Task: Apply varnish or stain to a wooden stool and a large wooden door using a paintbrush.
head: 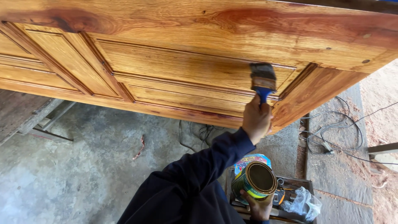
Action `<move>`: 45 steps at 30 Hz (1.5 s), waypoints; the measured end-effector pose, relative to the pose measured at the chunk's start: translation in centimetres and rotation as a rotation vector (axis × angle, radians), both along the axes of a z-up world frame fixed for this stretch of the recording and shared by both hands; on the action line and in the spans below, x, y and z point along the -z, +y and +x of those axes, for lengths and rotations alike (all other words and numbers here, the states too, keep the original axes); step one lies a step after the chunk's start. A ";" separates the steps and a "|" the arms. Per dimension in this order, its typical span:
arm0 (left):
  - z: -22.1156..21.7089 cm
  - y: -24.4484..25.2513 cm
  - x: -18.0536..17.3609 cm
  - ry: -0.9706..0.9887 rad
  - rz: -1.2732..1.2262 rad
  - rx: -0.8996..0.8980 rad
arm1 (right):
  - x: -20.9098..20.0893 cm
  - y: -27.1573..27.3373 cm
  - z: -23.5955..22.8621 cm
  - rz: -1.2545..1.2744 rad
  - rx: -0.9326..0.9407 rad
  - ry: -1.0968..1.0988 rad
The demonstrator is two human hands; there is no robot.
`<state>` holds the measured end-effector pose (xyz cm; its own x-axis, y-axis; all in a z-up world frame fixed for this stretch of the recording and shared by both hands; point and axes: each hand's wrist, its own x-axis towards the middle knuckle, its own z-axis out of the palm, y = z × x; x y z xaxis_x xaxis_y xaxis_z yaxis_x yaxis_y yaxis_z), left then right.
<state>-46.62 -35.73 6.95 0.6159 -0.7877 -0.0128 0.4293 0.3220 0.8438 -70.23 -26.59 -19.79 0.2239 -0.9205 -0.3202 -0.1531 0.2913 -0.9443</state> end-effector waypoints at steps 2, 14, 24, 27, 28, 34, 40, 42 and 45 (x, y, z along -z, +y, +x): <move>-1.4 -0.4 -0.4 -0.034 0.006 0.148 | -1.1 0.1 0.1 -0.131 0.015 0.005; -3.4 -2.8 -2.1 -0.075 0.028 0.229 | -1.9 1.9 -1.8 -0.321 0.110 -0.045; -1.5 -2.6 -0.3 0.135 -0.044 0.118 | -2.4 1.4 -0.5 -0.300 0.065 0.024; 0.2 -1.6 0.5 0.134 -0.072 0.070 | -3.3 1.4 0.0 -0.313 0.007 -0.089; 0.9 -1.1 0.6 0.126 -0.060 0.056 | -3.3 1.4 0.1 -0.330 -0.013 -0.104; 4.9 2.6 0.7 0.086 -0.032 -0.029 | -3.3 1.5 0.4 -0.291 -0.041 -0.114; 9.1 6.1 1.0 0.084 -0.051 -0.079 | -2.3 1.8 1.4 -0.332 -0.066 -0.120; 10.6 7.3 1.2 0.088 -0.054 -0.097 | -2.2 2.1 2.1 -0.328 -0.066 -0.137; 13.0 9.5 1.1 0.066 -0.077 -0.095 | -1.8 2.4 3.1 -0.335 -0.063 -0.094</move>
